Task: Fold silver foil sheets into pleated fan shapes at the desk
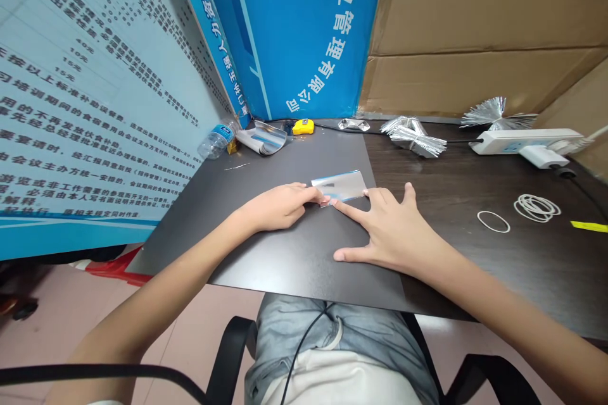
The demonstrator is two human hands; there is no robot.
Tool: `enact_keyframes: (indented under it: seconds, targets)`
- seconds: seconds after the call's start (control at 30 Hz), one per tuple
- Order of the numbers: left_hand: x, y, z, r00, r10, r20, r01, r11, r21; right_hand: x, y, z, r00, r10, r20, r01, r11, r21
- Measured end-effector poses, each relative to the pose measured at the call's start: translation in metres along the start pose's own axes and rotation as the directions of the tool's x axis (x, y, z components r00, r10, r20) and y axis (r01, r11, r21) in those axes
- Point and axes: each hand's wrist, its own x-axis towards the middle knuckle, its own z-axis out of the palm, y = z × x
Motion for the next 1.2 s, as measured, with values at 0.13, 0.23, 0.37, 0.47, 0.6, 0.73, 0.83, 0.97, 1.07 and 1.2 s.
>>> enact_keyframes:
  seconds: [0.13, 0.23, 0.37, 0.47, 0.6, 0.73, 0.83, 0.97, 1.07, 1.2]
  targets:
    - [0.001, -0.005, 0.005, 0.992, 0.123, -0.040, -0.122, 0.992, 0.044, -0.001, -0.005, -0.001, 0.999, 0.027, 0.041, -0.028, 1.000, 0.007]
    - [-0.001, -0.009, 0.010, 0.979, 0.191, -0.077, -0.189, 0.981, 0.035, -0.001, -0.007, -0.002, 0.997, 0.042, 0.060, -0.044, 0.999, 0.029]
    - [-0.004, -0.010, 0.012, 0.981, 0.160, -0.114, -0.161, 0.987, -0.006, -0.001, -0.010, -0.003, 0.995, 0.058, 0.081, -0.062, 0.997, 0.054]
    - [-0.003, -0.012, 0.011, 0.977, 0.150, -0.152, -0.162, 0.985, -0.065, 0.000, -0.015, -0.005, 0.992, 0.079, 0.099, -0.086, 0.994, 0.060]
    - [-0.002, -0.016, 0.012, 0.967, 0.177, -0.184, -0.200, 0.973, -0.117, 0.003, -0.025, -0.007, 0.986, 0.115, 0.122, -0.120, 0.992, 0.036]
    - [-0.001, -0.018, 0.012, 0.959, 0.207, -0.195, -0.228, 0.969, -0.092, 0.004, -0.030, -0.006, 0.983, 0.128, 0.134, -0.134, 0.990, 0.040]
    - [0.007, -0.014, 0.007, 0.956, 0.207, -0.209, -0.222, 0.973, -0.053, 0.004, -0.031, -0.007, 0.981, 0.131, 0.142, -0.140, 0.989, 0.055]
    - [0.044, -0.001, -0.004, 0.963, 0.147, -0.224, -0.137, 0.989, 0.058, 0.004, -0.032, -0.010, 0.983, 0.129, 0.133, -0.140, 0.987, 0.074]
    - [0.087, 0.014, -0.008, 0.969, -0.056, -0.241, 0.091, 0.986, 0.139, 0.004, -0.034, -0.013, 0.979, 0.139, 0.147, -0.152, 0.985, 0.086]
    - [0.137, 0.029, 0.005, 0.918, -0.341, -0.203, 0.375, 0.913, 0.160, 0.003, -0.033, -0.013, 0.979, 0.147, 0.144, -0.164, 0.980, 0.115]
